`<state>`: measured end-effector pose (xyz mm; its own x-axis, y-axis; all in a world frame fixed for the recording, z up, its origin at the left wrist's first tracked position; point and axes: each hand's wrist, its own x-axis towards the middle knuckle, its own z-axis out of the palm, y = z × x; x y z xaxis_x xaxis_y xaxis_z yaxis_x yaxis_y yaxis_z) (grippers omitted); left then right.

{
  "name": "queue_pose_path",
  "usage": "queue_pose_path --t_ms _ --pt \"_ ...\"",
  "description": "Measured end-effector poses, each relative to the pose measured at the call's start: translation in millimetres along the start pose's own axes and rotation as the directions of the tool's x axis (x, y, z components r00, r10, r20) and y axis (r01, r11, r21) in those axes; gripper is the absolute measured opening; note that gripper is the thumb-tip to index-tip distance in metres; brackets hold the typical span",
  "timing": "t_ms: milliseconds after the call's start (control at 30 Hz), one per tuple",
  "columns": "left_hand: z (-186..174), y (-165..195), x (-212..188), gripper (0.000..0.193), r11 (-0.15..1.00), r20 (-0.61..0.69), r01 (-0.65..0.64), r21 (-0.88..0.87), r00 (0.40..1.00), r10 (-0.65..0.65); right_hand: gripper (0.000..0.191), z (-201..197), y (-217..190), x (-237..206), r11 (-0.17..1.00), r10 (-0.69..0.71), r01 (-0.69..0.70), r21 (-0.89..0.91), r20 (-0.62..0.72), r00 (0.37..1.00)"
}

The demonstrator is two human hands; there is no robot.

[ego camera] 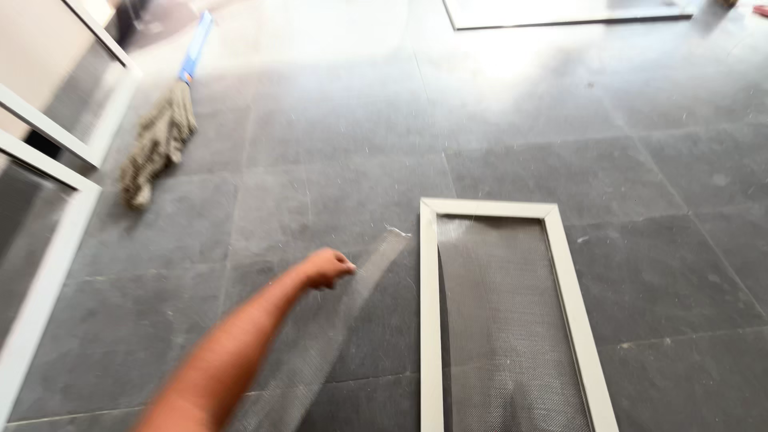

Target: The person sits on the floor and fits a mesh sheet over a rectangular screen frame, then presses a dark spline strip into the frame groove with a handheld pressing tool to hold the mesh. They trim the excess mesh along one edge with scissors and continue pressing the spline along the frame edges.

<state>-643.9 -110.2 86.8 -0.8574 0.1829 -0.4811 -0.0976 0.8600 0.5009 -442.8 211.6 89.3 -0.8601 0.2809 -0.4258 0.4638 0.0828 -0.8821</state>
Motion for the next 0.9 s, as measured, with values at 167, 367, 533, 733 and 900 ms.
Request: queue_pose_path --t_ms 167,367,533,733,900 --pt "-280.3 45.2 -113.8 0.06 0.947 -0.938 0.279 0.157 0.343 0.054 0.052 -112.3 50.2 26.3 0.861 -0.205 -0.04 -0.508 -0.418 0.885" --pt "-258.2 102.6 -192.4 0.073 0.96 -0.917 0.154 0.234 0.363 0.165 0.052 -320.6 147.0 -62.9 0.545 0.027 -0.609 -0.576 -0.714 0.7" --pt "96.3 144.3 -271.8 0.085 0.984 -0.163 0.061 0.168 0.986 -0.033 0.053 -422.8 238.0 -133.3 0.446 0.283 -0.754 -0.483 -0.723 0.63" --pt "400.8 97.5 -355.5 0.08 0.986 0.141 0.169 -0.004 0.976 -0.167 0.062 -418.3 285.0 -192.3 0.647 -0.121 -0.463 -0.606 -0.681 0.722" --pt "428.2 102.7 -405.9 0.09 0.963 0.047 0.03 0.268 0.998 -0.045 0.042 -372.7 296.8 -249.7 0.748 -0.405 -0.133 -0.65 -0.607 0.683"
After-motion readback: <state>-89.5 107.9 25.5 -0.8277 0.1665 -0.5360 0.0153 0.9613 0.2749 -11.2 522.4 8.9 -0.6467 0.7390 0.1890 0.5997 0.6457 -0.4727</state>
